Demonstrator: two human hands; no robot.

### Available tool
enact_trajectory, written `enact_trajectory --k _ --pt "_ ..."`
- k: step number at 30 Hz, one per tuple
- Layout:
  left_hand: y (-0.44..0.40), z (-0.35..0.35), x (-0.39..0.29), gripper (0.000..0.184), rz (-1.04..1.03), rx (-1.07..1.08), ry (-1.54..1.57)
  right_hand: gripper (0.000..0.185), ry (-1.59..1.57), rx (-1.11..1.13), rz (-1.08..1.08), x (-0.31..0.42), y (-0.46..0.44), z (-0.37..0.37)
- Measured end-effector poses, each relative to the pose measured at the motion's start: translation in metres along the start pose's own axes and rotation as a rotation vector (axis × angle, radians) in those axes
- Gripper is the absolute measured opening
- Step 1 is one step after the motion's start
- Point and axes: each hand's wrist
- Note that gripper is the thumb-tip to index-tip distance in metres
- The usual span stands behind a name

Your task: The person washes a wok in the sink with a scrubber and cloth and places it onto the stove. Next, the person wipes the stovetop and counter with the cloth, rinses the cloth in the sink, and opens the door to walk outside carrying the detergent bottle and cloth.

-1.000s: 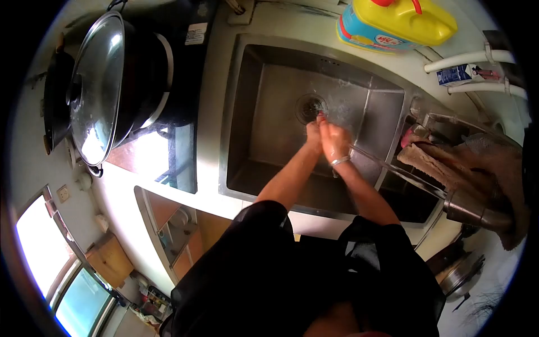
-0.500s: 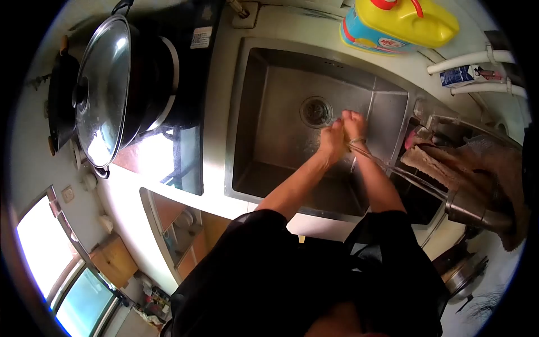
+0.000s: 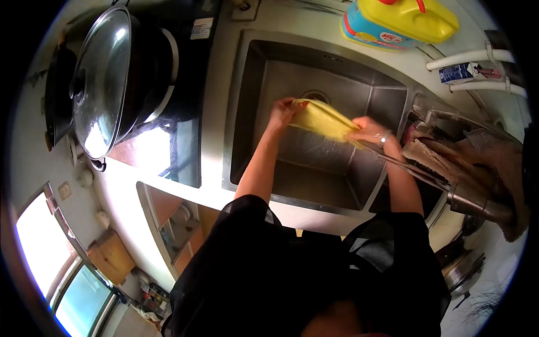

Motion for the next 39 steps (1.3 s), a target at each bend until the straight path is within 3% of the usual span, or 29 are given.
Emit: enact_trajectory --k 2,3,4,6,8,9,11,12,13,14,15,16,17,18,19,20,21,23,25,26,27,28,30,31,32,33,35,37,39 --pt "-0.012 0.006 0.012 0.021 -0.068 -0.101 -0.144 0.023 -0.383 -0.12 0.101 -0.017 -0.005 -0.001" --pt "-0.015 0.008 0.021 0.025 -0.132 -0.193 -0.292 0.023 -0.383 -0.119 0.1 -0.012 -0.002 -0.005" --pt "-0.02 0.008 0.036 0.025 -0.132 -0.192 -0.292 0.023 -0.668 -0.271 0.07 -0.001 0.0 -0.011" --pt "-0.025 0.001 0.063 0.047 0.013 -0.009 -0.033 0.024 -1.058 -0.467 0.044 0.007 -0.007 -0.022" --pt "0.013 -0.028 0.041 0.067 0.514 -0.04 0.021 0.025 -1.068 -0.486 0.079 -0.001 -0.026 -0.04" --pt "0.024 -0.042 0.032 0.079 0.675 0.204 0.297 0.026 -1.08 -0.505 0.116 0.001 -0.034 -0.048" --pt "0.03 -0.061 0.032 0.067 0.7 0.46 0.789 0.025 -0.749 -0.634 0.04 0.017 -0.035 -0.072" --pt "0.01 -0.066 0.059 0.057 0.692 0.513 0.939 0.026 -0.286 -0.705 0.131 0.036 -0.023 -0.082" --pt "0.013 -0.069 0.053 0.043 0.655 0.486 0.962 0.03 0.183 -0.749 0.216 0.055 -0.008 -0.092" --pt "0.015 -0.071 0.047 0.03 0.617 0.46 0.986 0.032 0.237 -0.81 0.316 0.06 -0.004 -0.107" --pt "0.034 -0.073 0.018 0.02 0.451 0.263 0.811 0.035 0.288 -0.87 0.419 0.061 -0.002 -0.116" --pt "0.032 -0.073 0.034 0.018 0.427 0.261 0.937 0.035 0.239 -0.953 0.531 0.058 -0.005 -0.121" --pt "0.024 -0.076 0.061 0.018 0.238 0.276 0.809 0.035 0.232 -0.955 0.532 0.048 -0.016 -0.122" --pt "0.016 -0.079 0.088 0.017 0.054 0.264 0.683 0.034 0.228 -1.023 0.409 0.029 -0.032 -0.116" --pt "0.033 -0.085 0.056 0.017 0.29 0.182 0.738 0.033 0.224 -1.087 0.283 0.016 -0.044 -0.106" --pt "0.05 -0.092 0.021 0.019 0.521 0.067 0.81 0.032 -0.081 -1.085 0.175 0.01 -0.053 -0.091" --pt "0.062 -0.098 0.011 0.021 0.518 -0.002 0.736 0.031 -0.382 -1.057 0.062 0.003 -0.058 -0.079" --pt "0.052 -0.088 0.013 0.024 0.617 -0.011 0.344 0.028 -0.421 -0.986 0.021 -0.01 -0.063 -0.083" --pt "0.035 -0.093 0.043 0.026 0.476 0.014 0.72 0.026 0.171 -1.27 0.364 0.017 -0.041 -0.107" --pt "0.051 -0.078 0.005 0.025 0.583 0.193 0.764 0.023 0.054 -1.137 0.317 0.026 -0.028 -0.118" --pt "0.039 -0.076 0.031 0.025 0.582 0.189 0.764 0.025 -0.11 -1.077 0.294 0.038 -0.018 -0.122" --pt "0.017 -0.075 0.077 0.025 0.263 0.325 0.394 0.027 -0.053 -1.11 0.292 0.038 -0.02 -0.121" --pt "0.031 -0.086 0.058 0.026 0.287 0.147 0.392 0.034 0.004 -1.062 0.166 0.03 -0.031 -0.106" --pt "0.059 -0.099 0.014 0.026 0.626 -0.17 0.76 0.038 0.007 -0.974 0.043 0.024 -0.04 -0.095" --pt "0.055 -0.104 0.03 0.027 0.716 -0.21 0.545 0.042 -0.346 -0.944 -0.16 0.036 -0.041 -0.08" --pt "0.071 -0.105 0.009 0.027 0.555 -0.053 0.545 0.042 -0.248 -0.988 -0.086 -0.015 -0.07 -0.072" --pt "0.055 -0.103 0.036 0.028 0.649 -0.002 0.66 0.039 0.078 -1.106 -0.083 0.008 -0.053 -0.079" --pt "0.051 -0.096 0.028 0.026 0.72 0.034 0.846 0.037 -0.028 -1.069 0.079 0.008 -0.043 -0.102" --pt "0.017 -0.076 0.078 0.027 0.554 0.912 1.388 0.031 -0.242 -1.068 0.404 0.064 -0.007 -0.12"
Point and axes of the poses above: each hand's wrist, its own y-axis away from the middle knuckle, its own z-axis out of the back of the hand, x = y × z, and after that the axes turned 10 degrees about -x, right-handed
